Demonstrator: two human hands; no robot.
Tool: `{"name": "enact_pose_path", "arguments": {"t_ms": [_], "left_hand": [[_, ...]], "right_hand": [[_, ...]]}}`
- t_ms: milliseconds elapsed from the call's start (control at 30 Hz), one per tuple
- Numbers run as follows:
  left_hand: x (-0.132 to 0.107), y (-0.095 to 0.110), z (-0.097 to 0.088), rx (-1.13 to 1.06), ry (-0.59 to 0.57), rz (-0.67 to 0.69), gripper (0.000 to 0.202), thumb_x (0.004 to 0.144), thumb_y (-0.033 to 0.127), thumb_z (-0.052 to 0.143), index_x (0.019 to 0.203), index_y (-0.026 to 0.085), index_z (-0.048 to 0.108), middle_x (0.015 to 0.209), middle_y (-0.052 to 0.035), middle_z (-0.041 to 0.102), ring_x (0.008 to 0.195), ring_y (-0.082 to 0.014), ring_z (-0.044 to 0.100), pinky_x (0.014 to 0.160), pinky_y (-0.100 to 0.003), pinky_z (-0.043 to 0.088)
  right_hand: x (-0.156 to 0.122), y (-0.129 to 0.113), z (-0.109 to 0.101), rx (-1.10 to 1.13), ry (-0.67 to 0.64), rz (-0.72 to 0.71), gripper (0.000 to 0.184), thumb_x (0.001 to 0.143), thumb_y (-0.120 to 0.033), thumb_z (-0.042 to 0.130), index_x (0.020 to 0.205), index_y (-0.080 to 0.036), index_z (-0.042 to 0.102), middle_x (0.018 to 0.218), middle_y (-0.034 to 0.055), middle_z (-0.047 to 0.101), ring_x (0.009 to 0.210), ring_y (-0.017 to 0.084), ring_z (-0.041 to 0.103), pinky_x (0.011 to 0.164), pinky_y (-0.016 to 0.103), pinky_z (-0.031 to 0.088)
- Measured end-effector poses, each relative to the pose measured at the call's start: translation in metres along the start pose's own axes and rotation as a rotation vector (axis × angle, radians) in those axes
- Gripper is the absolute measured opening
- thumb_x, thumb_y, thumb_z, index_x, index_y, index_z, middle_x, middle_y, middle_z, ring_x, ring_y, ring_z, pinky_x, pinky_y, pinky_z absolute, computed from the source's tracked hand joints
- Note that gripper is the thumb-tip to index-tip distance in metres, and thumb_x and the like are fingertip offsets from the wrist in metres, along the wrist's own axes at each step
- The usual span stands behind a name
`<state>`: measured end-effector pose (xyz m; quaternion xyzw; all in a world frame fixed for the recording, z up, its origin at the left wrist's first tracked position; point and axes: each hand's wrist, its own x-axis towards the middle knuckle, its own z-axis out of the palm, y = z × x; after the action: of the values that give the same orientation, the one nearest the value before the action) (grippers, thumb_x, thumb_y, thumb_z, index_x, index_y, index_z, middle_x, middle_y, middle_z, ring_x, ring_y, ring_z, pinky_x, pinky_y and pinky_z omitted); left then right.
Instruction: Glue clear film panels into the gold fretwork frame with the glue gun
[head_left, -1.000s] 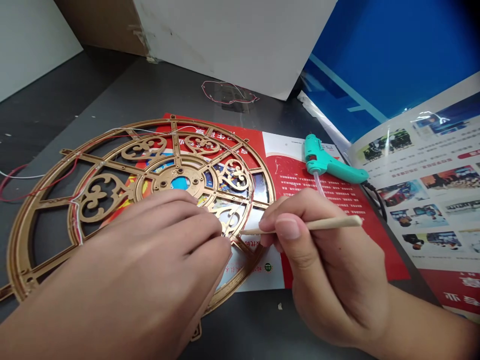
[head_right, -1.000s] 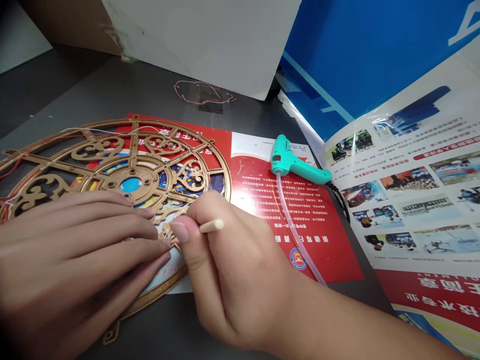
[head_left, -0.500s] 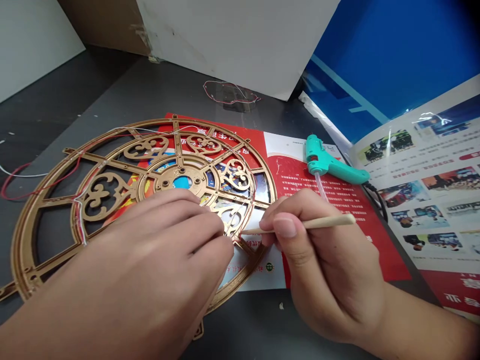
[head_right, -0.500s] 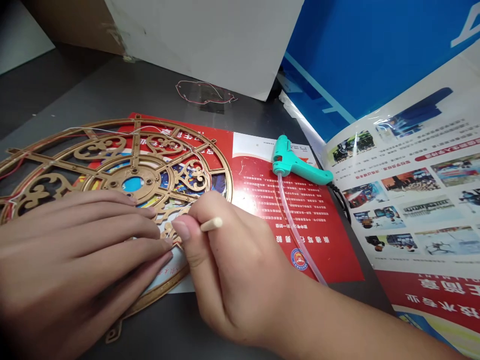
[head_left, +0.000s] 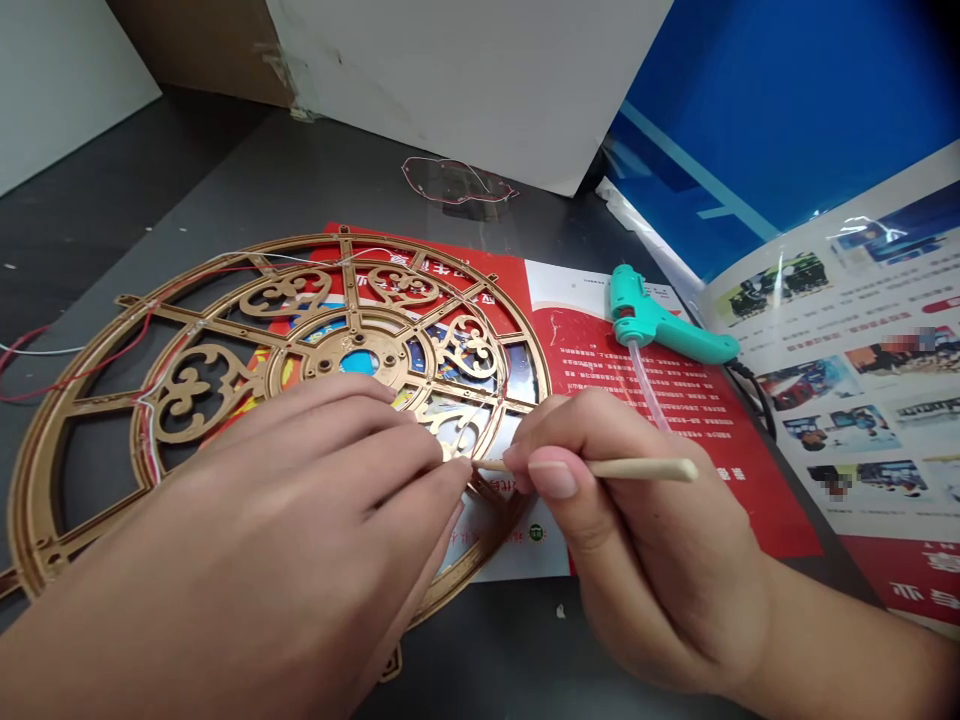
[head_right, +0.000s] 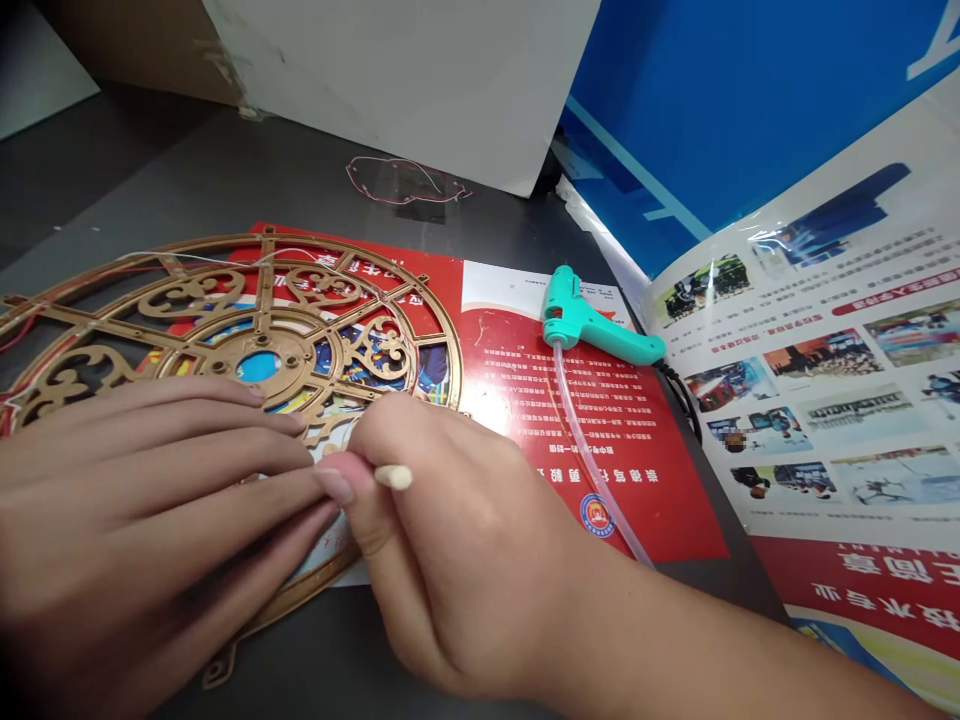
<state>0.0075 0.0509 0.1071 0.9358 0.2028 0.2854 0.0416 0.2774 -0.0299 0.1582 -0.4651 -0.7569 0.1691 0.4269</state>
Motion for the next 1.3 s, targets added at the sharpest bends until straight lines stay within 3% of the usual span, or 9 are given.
{"name": "enact_pose_path", "arguments": {"t_ms": [200, 433, 600, 867, 1000, 1067, 1167, 1300], "left_hand": [[-0.024, -0.005, 0.024, 0.067, -0.092, 0.125, 0.01, 0.101, 0.045, 0.091, 0.109, 0.039, 0.09, 0.13, 0.0004, 0.093, 0.151, -0.0346, 0.081, 0.141, -0.055, 0.067], [-0.024, -0.013, 0.049, 0.076, -0.081, 0.127, 0.009, 0.101, 0.046, 0.09, 0.108, 0.04, 0.09, 0.127, 0.0008, 0.093, 0.154, -0.0353, 0.08, 0.143, -0.056, 0.066], [-0.021, -0.014, 0.054, 0.087, -0.071, 0.126, 0.009, 0.101, 0.048, 0.09, 0.108, 0.041, 0.09, 0.126, 0.0008, 0.093, 0.155, -0.0359, 0.08, 0.143, -0.058, 0.066], [-0.019, -0.006, 0.048, 0.098, -0.061, 0.126, 0.011, 0.101, 0.052, 0.088, 0.107, 0.042, 0.09, 0.121, 0.0005, 0.092, 0.154, -0.0367, 0.08, 0.14, -0.059, 0.066], [-0.019, 0.0, 0.037, 0.104, -0.061, 0.127, 0.014, 0.1, 0.054, 0.088, 0.107, 0.043, 0.089, 0.117, 0.0002, 0.091, 0.152, -0.0371, 0.08, 0.138, -0.059, 0.065], [-0.015, 0.0, 0.028, 0.111, -0.06, 0.126, 0.015, 0.099, 0.055, 0.087, 0.107, 0.043, 0.088, 0.115, 0.0, 0.091, 0.149, -0.0372, 0.08, 0.136, -0.06, 0.065], [0.0, 0.001, 0.014, 0.1, -0.015, 0.077, 0.013, 0.104, 0.053, 0.083, 0.111, 0.043, 0.087, 0.111, 0.0006, 0.089, 0.135, -0.0348, 0.081, 0.126, -0.059, 0.063], [0.022, 0.007, 0.002, 0.015, 0.071, -0.054, 0.014, 0.124, 0.047, 0.065, 0.119, 0.043, 0.078, 0.106, 0.0077, 0.089, 0.106, -0.0283, 0.076, 0.111, -0.059, 0.047]], "right_hand": [[-0.008, -0.003, 0.004, -0.189, 0.118, -0.024, 0.035, 0.139, -0.022, 0.05, 0.106, -0.032, 0.058, 0.097, 0.0005, 0.079, 0.084, 0.019, 0.083, 0.074, 0.035, 0.07], [-0.006, 0.004, 0.002, -0.074, 0.067, -0.087, 0.032, 0.135, -0.02, 0.058, 0.105, -0.031, 0.061, 0.094, 0.0016, 0.078, 0.079, 0.019, 0.08, 0.069, 0.034, 0.069], [-0.004, 0.008, 0.005, 0.016, 0.059, -0.026, 0.031, 0.136, -0.023, 0.059, 0.107, -0.032, 0.055, 0.092, -0.0002, 0.077, 0.074, 0.017, 0.078, 0.065, 0.03, 0.066], [-0.006, 0.01, 0.006, 0.092, 0.052, 0.006, 0.033, 0.135, -0.023, 0.066, 0.105, -0.031, 0.055, 0.094, -0.0009, 0.079, 0.077, 0.017, 0.082, 0.069, 0.03, 0.068], [-0.008, 0.007, 0.004, 0.02, 0.128, 0.005, 0.03, 0.134, -0.026, 0.067, 0.105, -0.031, 0.059, 0.093, 0.0001, 0.077, 0.082, 0.021, 0.082, 0.07, 0.034, 0.067], [-0.006, 0.005, 0.004, 0.039, 0.097, 0.017, 0.032, 0.133, -0.027, 0.069, 0.104, -0.032, 0.055, 0.092, -0.001, 0.076, 0.078, 0.02, 0.08, 0.068, 0.033, 0.066], [-0.003, 0.005, 0.005, 0.099, 0.031, 0.043, 0.036, 0.132, -0.02, 0.066, 0.103, -0.033, 0.048, 0.091, -0.0029, 0.075, 0.074, 0.016, 0.078, 0.067, 0.03, 0.065], [-0.001, 0.005, 0.004, 0.113, 0.01, 0.057, 0.038, 0.133, -0.017, 0.061, 0.102, -0.033, 0.045, 0.093, -0.0027, 0.076, 0.076, 0.016, 0.079, 0.069, 0.028, 0.064]]}}
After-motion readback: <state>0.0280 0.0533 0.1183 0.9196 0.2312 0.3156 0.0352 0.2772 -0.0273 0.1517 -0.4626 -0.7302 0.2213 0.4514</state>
